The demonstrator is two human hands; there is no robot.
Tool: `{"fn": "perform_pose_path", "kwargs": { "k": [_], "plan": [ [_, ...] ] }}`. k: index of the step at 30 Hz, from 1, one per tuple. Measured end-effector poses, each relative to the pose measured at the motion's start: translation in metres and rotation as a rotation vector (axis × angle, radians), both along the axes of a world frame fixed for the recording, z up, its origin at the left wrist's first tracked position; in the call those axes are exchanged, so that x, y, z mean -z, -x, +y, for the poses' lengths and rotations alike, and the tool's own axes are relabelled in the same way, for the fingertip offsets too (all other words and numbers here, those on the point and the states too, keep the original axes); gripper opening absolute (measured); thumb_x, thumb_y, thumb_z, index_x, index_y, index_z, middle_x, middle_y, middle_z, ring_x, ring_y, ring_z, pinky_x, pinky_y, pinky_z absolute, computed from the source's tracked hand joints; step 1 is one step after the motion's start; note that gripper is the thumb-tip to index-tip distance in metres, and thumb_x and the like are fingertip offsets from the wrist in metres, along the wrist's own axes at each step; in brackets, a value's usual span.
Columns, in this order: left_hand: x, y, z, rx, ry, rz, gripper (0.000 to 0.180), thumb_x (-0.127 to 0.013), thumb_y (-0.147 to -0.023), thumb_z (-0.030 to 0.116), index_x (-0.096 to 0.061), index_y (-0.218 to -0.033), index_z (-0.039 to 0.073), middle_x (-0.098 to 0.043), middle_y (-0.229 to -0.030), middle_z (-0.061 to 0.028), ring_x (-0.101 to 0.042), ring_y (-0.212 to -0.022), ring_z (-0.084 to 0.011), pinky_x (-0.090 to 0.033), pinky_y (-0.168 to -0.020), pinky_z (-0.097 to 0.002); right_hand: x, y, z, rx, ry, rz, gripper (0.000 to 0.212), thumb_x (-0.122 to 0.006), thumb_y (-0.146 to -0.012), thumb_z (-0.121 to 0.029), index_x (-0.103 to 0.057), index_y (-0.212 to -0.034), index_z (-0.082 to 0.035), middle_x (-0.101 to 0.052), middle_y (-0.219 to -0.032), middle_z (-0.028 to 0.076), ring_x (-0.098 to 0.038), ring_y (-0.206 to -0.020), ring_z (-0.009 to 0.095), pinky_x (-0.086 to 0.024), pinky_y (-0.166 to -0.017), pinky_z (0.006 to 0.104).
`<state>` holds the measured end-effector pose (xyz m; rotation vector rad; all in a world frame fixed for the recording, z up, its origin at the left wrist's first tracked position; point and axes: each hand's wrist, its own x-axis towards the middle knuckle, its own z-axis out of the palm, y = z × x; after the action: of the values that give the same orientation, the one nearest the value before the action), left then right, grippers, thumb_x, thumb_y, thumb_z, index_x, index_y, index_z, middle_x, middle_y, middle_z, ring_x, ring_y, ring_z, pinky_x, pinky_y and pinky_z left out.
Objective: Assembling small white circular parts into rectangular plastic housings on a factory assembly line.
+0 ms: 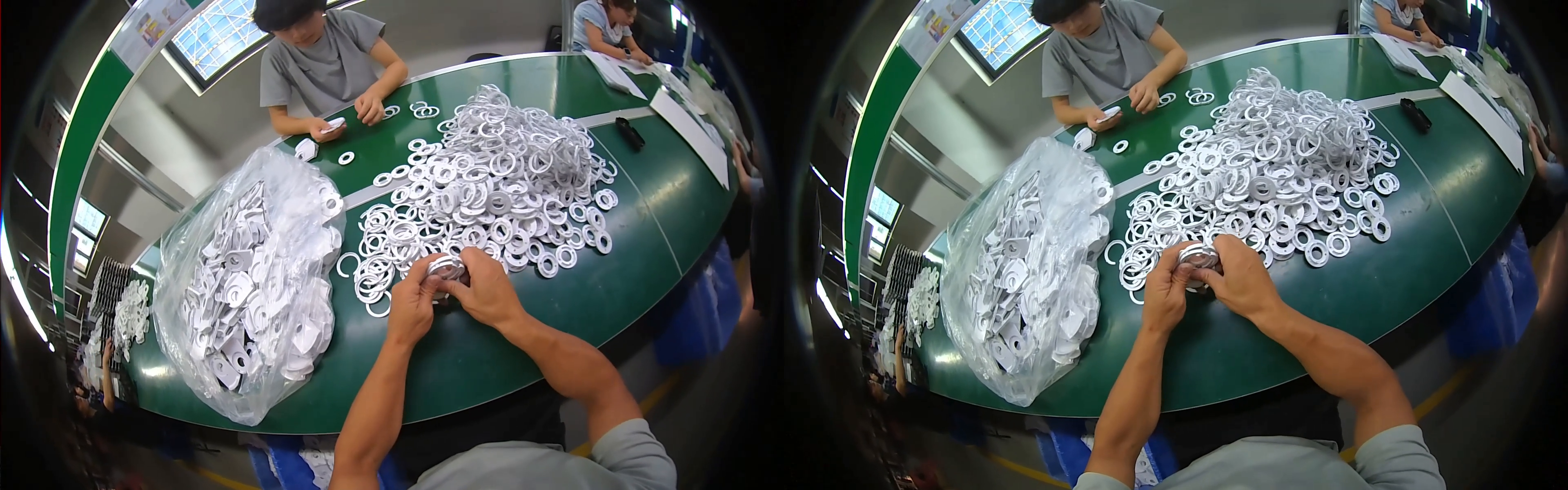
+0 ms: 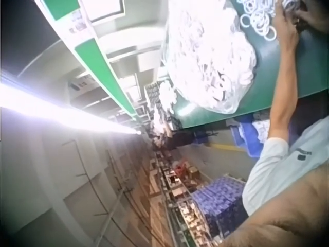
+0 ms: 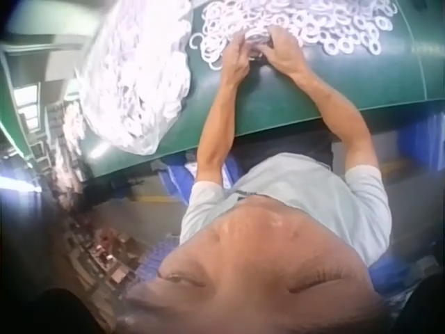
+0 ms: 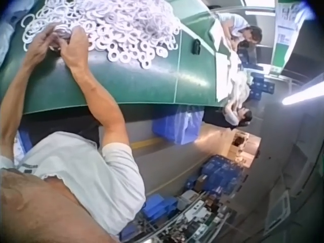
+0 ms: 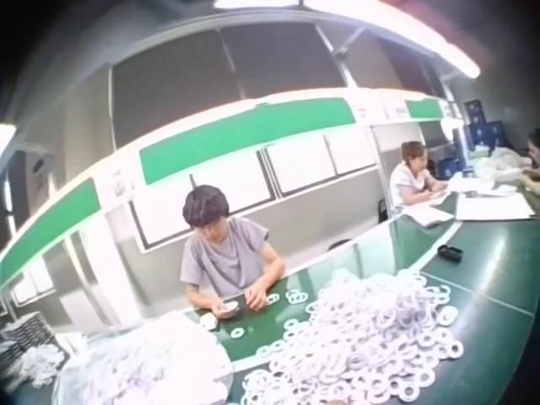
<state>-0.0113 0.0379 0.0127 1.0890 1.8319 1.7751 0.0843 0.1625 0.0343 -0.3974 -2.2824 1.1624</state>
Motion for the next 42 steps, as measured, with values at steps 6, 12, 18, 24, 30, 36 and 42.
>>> {"fn": "perform_pose_path", "kwargs": {
  "k": [6,12,18,24,30,36,42],
  "plan": [
    [-0.009,0.002,0.001,0.161,-0.047,-0.109,0.038,-0.045,-0.098,0.011,-0.043,-0.135,0.0,-0.06,-0.114,-0.0137,-0.062,-0.091,-0.0179,-0.056,-0.075,-0.0297,-0.008,-0.005,0.017,-0.147,0.201,-0.05,0.025,-0.073,-0.075,-0.014,-0.054,-0.084,0.0,-0.053,-0.075,0.012,-0.053,-0.061,0.027,-0.044,-0.059,0.0355],
    [-0.013,-0.004,0.003,0.082,0.023,-0.082,0.043,-0.045,-0.092,-0.002,-0.042,-0.135,0.0,-0.06,-0.114,-0.0146,-0.063,-0.093,-0.0194,-0.056,-0.075,-0.0308,0.002,-0.004,0.028,-0.239,0.132,0.038,0.022,-0.071,-0.076,-0.011,-0.058,-0.09,-0.001,-0.054,-0.073,0.01,-0.054,-0.061,0.022,-0.043,-0.056,0.0325],
    [-0.011,-0.01,0.01,-0.001,0.067,-0.055,0.043,-0.048,-0.09,-0.004,-0.046,-0.133,0.0,-0.063,-0.105,-0.0132,-0.064,-0.081,-0.0151,-0.055,-0.066,-0.0267,0.008,-0.006,0.024,-0.167,0.105,0.034,0.021,-0.07,-0.077,-0.011,-0.054,-0.084,0.0,-0.054,-0.075,0.013,-0.056,-0.065,0.028,-0.044,-0.058,0.0362],
    [-0.028,-0.008,0.011,0.033,0.032,-0.288,0.054,-0.048,-0.082,0.004,-0.037,-0.135,-0.003,-0.061,-0.102,-0.017,-0.065,-0.071,-0.0211,-0.054,-0.051,-0.0249,-0.004,-0.011,0.046,-0.32,0.225,-0.071,0.015,-0.065,-0.083,-0.012,-0.058,-0.085,0.001,-0.058,-0.073,0.011,-0.059,-0.061,0.024,-0.047,-0.055,0.0337],
    [-0.025,0.008,0.003,0.051,0.109,-0.372,0.046,-0.047,-0.079,0.007,-0.045,-0.123,-0.005,-0.061,-0.099,-0.0177,-0.064,-0.065,-0.0181,-0.052,-0.044,-0.0234,0.001,-0.007,0.058,-0.474,0.878,-0.208,0.018,-0.06,-0.091,-0.012,-0.064,-0.094,0.005,-0.065,-0.074,0.009,-0.062,-0.058,0.013,-0.052,-0.05,0.0249],
    [-0.015,0.014,-0.001,0.059,0.036,-0.409,0.039,-0.045,-0.08,0.005,-0.051,-0.117,-0.006,-0.062,-0.097,-0.0153,-0.063,-0.066,-0.0153,-0.052,-0.043,-0.0234,0.0,-0.001,0.049,-0.442,1.094,-0.295,0.017,-0.063,-0.089,-0.01,-0.062,-0.092,0.006,-0.065,-0.077,0.012,-0.066,-0.062,0.017,-0.057,-0.056,0.0281],
    [-0.009,0.01,-0.003,0.018,0.117,-0.317,0.037,-0.046,-0.08,0.0,-0.053,-0.115,-0.006,-0.063,-0.097,-0.0153,-0.064,-0.067,-0.0151,-0.053,-0.044,-0.0241,0.012,0.002,0.039,-0.362,1.015,-0.362,0.016,-0.062,-0.085,-0.009,-0.057,-0.093,0.005,-0.063,-0.074,0.01,-0.065,-0.062,0.017,-0.057,-0.057,0.0273]
  ]
}}
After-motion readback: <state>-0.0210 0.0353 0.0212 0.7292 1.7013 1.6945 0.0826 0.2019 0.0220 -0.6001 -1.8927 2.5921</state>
